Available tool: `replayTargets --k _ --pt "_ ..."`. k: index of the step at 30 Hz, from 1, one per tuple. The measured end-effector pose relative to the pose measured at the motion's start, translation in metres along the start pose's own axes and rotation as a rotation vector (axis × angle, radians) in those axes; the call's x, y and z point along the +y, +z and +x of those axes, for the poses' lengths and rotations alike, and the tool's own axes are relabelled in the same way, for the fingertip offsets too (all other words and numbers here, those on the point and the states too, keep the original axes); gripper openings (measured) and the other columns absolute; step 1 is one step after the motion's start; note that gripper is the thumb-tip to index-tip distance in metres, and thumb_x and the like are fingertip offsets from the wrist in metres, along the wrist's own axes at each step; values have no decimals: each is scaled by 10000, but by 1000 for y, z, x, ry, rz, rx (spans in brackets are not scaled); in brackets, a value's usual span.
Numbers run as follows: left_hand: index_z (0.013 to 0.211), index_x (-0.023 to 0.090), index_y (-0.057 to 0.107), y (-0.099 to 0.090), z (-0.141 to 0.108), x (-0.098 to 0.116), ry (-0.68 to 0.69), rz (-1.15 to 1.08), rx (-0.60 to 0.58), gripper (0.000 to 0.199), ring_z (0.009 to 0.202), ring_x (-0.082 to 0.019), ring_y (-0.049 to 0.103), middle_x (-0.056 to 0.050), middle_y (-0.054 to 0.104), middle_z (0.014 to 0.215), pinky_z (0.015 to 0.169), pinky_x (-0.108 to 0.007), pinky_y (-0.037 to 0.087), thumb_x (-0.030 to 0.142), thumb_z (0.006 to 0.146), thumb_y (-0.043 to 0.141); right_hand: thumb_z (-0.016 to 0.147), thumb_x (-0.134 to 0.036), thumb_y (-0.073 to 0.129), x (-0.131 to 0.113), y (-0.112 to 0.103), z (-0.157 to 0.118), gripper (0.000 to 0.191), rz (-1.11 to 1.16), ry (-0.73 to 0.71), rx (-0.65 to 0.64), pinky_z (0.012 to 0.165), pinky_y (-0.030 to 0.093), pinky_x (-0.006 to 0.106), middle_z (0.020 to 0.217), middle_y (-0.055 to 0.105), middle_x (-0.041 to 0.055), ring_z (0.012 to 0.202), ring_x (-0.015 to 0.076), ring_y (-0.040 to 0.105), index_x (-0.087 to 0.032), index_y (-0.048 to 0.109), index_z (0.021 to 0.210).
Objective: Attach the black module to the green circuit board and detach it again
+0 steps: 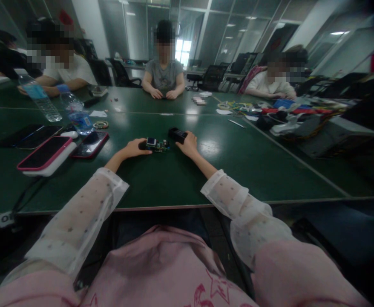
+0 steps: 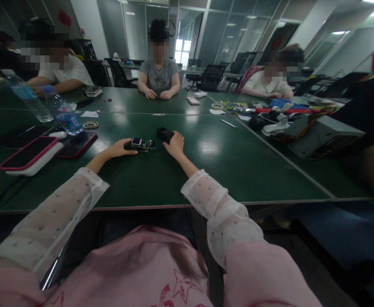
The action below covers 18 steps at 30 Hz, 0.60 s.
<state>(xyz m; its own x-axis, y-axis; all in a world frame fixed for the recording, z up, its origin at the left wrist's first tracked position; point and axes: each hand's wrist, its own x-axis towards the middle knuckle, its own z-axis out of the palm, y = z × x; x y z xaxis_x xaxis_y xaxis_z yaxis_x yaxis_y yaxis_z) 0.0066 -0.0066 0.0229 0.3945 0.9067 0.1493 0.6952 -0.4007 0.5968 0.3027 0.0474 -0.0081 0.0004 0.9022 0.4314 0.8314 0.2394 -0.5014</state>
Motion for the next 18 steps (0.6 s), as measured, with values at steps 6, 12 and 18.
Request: replayTargets --k 6,12,18 --pt "1266 218 604 -1 -1 2 -19 1 -13 612 1223 -313 578 -90 645 1309 1045 -468 424 526 750 725 781 -300 721 -4 -4 -3 668 -54 7 -15 1009 434 540 1301 534 229 1213 385 493 -97 408 1336" --pt "1257 217 618 -1 -1 4 -18 9 -8 599 1207 -325 583 -91 655 1290 1033 -486 428 522 752 728 780 -298 709 -4 -5 -3 656 -39 2 -22 997 436 557 1296 520 229 1209 387 483 -108 403 1329" --pt "1258 212 618 -2 -1 3 -16 18 -17 613 1195 -313 589 -93 649 1295 1031 -482 431 553 758 715 785 -293 682 -2 -2 -4 589 -19 -47 8 960 455 588 1246 534 205 1176 387 490 -142 434 1297"
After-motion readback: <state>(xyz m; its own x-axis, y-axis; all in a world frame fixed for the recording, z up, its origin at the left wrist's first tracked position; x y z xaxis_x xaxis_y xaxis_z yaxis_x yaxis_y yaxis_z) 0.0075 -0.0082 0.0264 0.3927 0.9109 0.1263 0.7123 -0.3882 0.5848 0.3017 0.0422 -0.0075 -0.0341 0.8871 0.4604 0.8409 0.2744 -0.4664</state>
